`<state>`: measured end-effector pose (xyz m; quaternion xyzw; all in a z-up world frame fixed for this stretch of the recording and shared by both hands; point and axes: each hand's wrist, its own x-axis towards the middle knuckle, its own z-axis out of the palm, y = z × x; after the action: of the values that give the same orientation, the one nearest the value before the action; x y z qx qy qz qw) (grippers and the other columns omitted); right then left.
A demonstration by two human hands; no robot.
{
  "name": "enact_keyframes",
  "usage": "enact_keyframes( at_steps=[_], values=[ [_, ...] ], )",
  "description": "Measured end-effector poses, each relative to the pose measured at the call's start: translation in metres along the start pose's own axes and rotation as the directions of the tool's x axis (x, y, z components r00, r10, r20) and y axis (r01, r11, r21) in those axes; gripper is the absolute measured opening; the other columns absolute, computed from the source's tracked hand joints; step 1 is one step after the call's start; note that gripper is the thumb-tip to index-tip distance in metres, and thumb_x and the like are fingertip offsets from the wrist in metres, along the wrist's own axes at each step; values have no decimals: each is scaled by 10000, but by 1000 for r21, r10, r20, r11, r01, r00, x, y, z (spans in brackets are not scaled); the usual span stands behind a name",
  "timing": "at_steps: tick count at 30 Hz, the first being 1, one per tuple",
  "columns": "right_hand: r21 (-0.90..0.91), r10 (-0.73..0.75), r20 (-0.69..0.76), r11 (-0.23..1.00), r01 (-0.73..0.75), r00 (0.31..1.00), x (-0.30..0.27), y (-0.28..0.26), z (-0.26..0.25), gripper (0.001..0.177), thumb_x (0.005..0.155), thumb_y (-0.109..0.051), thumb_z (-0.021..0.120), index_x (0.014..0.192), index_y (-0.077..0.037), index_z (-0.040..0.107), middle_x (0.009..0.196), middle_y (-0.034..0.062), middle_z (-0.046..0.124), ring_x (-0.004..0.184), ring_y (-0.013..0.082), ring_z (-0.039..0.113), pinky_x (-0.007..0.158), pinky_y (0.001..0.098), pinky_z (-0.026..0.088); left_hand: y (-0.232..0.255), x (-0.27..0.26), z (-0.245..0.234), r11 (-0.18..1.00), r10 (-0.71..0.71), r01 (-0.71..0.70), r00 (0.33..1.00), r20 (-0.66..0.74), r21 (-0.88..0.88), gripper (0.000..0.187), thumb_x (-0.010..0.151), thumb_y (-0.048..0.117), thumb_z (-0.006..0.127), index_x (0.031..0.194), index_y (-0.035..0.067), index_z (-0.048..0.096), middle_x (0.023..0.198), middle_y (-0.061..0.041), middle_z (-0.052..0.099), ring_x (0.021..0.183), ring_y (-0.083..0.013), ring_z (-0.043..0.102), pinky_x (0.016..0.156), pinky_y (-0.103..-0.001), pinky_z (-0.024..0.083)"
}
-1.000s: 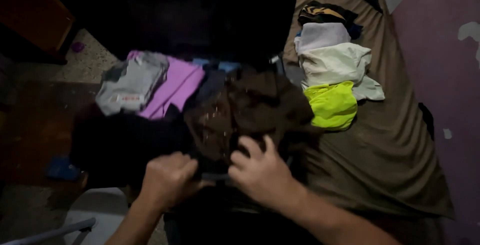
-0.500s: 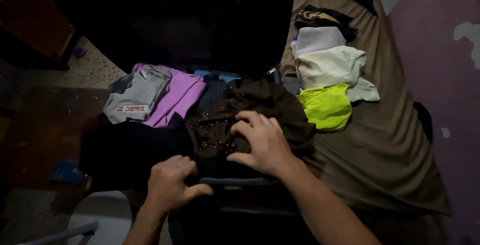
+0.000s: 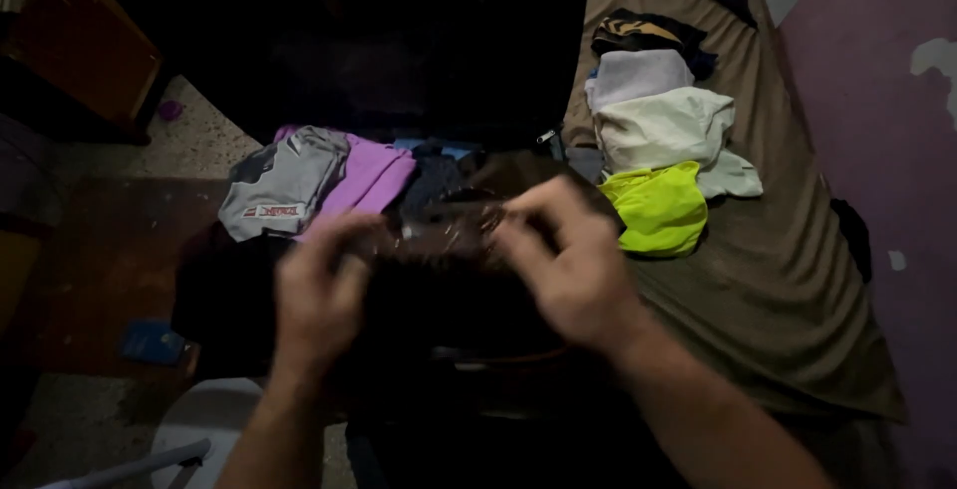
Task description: Packing various items of clothing into a suitcase on a bed.
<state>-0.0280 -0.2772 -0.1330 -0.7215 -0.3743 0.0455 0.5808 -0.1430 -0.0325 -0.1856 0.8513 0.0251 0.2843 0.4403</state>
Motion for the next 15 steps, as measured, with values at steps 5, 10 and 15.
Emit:
enact_keyframes(
  at_steps=[5, 10, 15],
  values=[
    [53, 56, -130, 997, -49, 990, 14, 13, -4, 136, 1033, -128, 671, 1081, -35, 584, 863, 18, 625, 775, 69, 571, 688, 244, 495, 31, 58, -24, 987, 91, -98, 994, -63, -128, 203, 1127, 101, 458, 1283, 50, 578, 1170, -70, 615, 1092, -184, 634, 972, -323, 558],
    [0, -165, -17, 986, 165, 986, 40, 35, -3, 585, 987, -331, 701, 1443, -40, 477, 1224, 106, 629, 1093, 180, 594, 966, 332, 488, 57, 97, -31, 970, 176, -203, 967, -184, -135, 248, 1137, 252, 464, 1257, 62, 571, 1130, -61, 608, 951, -140, 585, 826, -300, 488],
    [-389, -103, 163, 907, 160, 981, 19, 115, 32, 843, 764, -506, 812, 1405, -34, 535, 1319, 192, 640, 1264, 342, 563, 1109, 513, 307, -63, 67, 31, 984, -173, 171, 983, -54, -42, 397, 1023, 300, 650, 1324, 46, 599, 1218, -114, 624, 1148, -214, 599, 1007, -379, 499]
  ],
)
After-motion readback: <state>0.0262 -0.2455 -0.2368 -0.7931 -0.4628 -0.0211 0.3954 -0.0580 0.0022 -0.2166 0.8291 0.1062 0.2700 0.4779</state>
